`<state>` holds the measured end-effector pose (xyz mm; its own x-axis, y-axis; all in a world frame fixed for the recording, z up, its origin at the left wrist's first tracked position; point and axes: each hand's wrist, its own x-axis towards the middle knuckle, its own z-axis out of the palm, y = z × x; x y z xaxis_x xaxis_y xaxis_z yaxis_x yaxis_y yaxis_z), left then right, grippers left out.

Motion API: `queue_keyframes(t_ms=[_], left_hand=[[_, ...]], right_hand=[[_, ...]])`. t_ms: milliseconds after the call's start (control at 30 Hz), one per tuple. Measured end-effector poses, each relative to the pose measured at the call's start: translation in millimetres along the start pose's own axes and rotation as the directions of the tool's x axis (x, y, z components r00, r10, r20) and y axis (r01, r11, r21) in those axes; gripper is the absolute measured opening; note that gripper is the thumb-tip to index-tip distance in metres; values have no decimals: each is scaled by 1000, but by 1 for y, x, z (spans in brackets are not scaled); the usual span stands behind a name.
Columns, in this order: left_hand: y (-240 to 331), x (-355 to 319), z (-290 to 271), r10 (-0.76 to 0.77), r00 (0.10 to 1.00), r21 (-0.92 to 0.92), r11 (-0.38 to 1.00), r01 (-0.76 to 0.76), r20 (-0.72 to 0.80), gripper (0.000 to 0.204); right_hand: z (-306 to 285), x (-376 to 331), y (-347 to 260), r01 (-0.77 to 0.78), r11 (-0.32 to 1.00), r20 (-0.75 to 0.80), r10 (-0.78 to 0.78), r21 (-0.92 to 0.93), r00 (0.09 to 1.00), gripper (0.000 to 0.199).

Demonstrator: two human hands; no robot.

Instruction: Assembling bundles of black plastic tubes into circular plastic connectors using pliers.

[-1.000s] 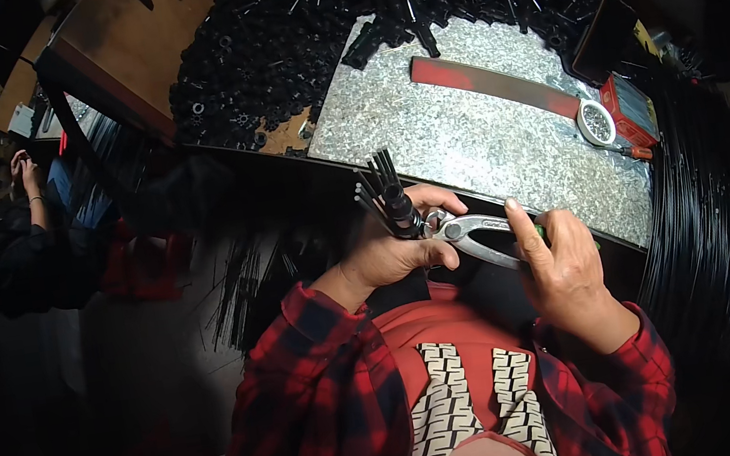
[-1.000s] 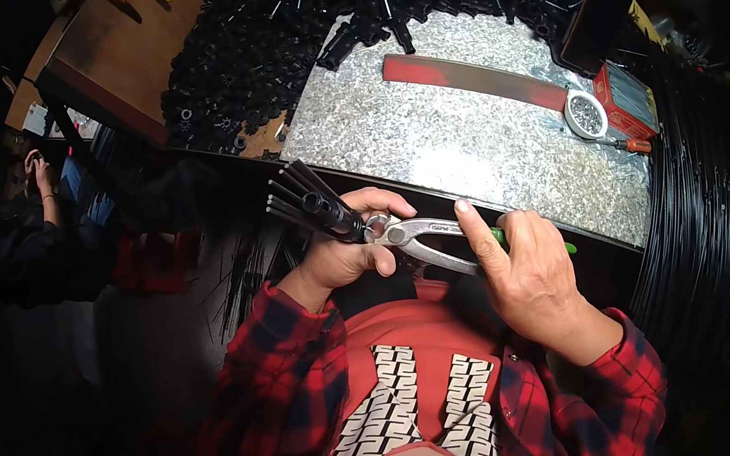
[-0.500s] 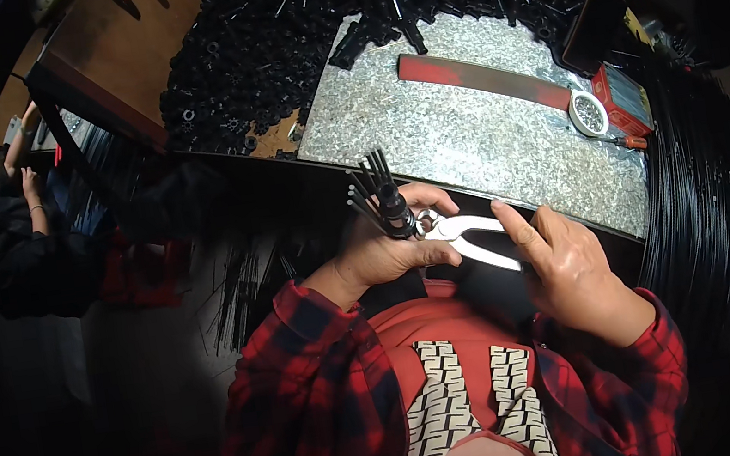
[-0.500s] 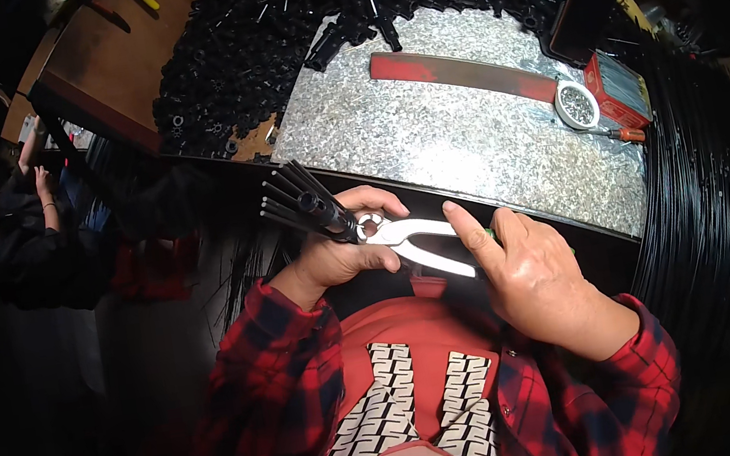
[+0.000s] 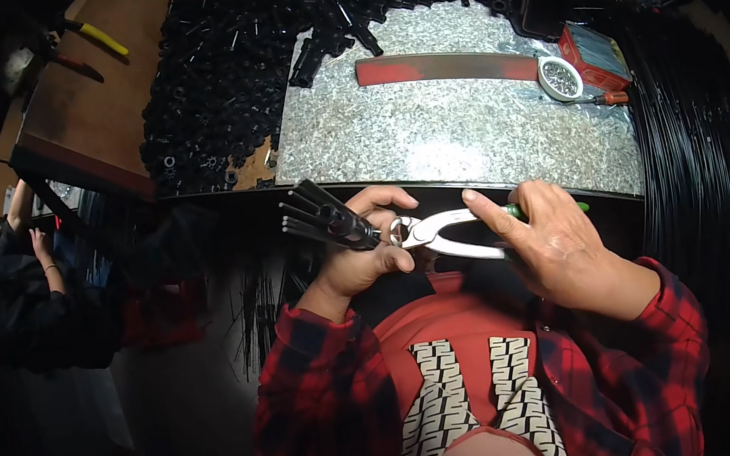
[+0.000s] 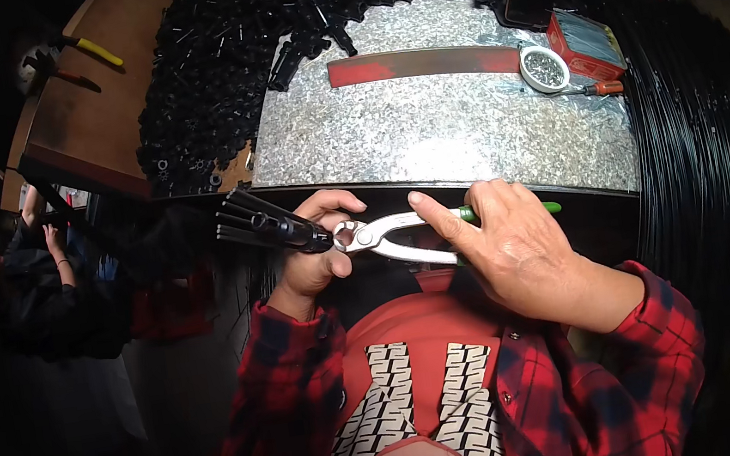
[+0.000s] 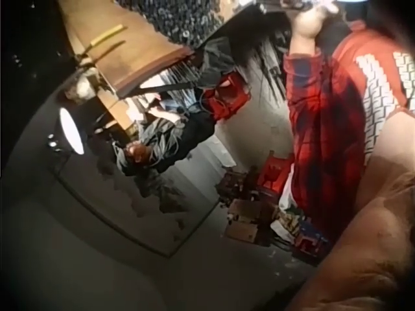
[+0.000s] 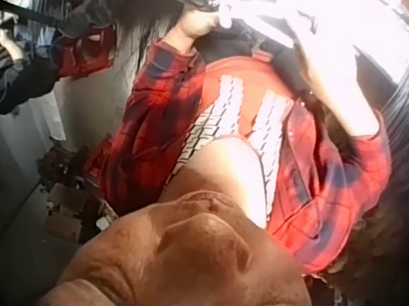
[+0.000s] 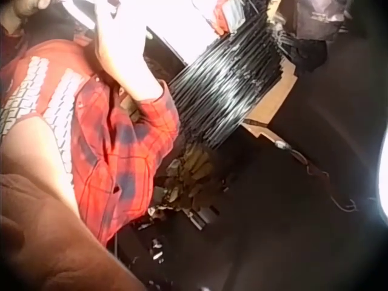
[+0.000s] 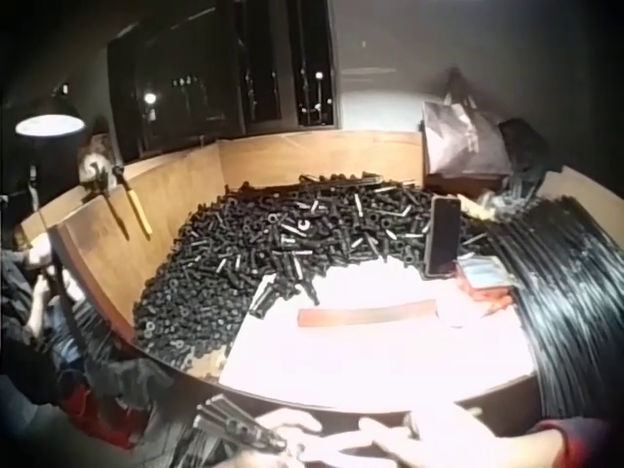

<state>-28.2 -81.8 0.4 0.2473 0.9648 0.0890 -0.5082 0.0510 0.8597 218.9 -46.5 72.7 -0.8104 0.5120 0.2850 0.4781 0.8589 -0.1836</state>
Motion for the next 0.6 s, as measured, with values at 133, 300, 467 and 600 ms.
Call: queue_keyframes(t_ms=[133, 300, 467, 600], left_hand=[[-5, -5, -14, -10, 1000, 178, 984, 7, 14, 64], [-1, -2, 3, 67, 998, 257, 964, -69, 15, 49], [8, -4, 1, 22, 999, 475, 879, -35, 31, 20], [1, -7, 2, 66, 996, 476, 879, -33, -54, 20]], right_hand=[[-8, -5, -5, -23, 999, 61, 24, -29, 998, 62], [-11, -3, -6, 36, 994, 96, -26, -105, 995, 56], [-8, -3, -11, 70, 982, 102, -53, -174, 993, 58], [-3, -2, -19, 70, 959, 77, -51, -273, 996, 60]])
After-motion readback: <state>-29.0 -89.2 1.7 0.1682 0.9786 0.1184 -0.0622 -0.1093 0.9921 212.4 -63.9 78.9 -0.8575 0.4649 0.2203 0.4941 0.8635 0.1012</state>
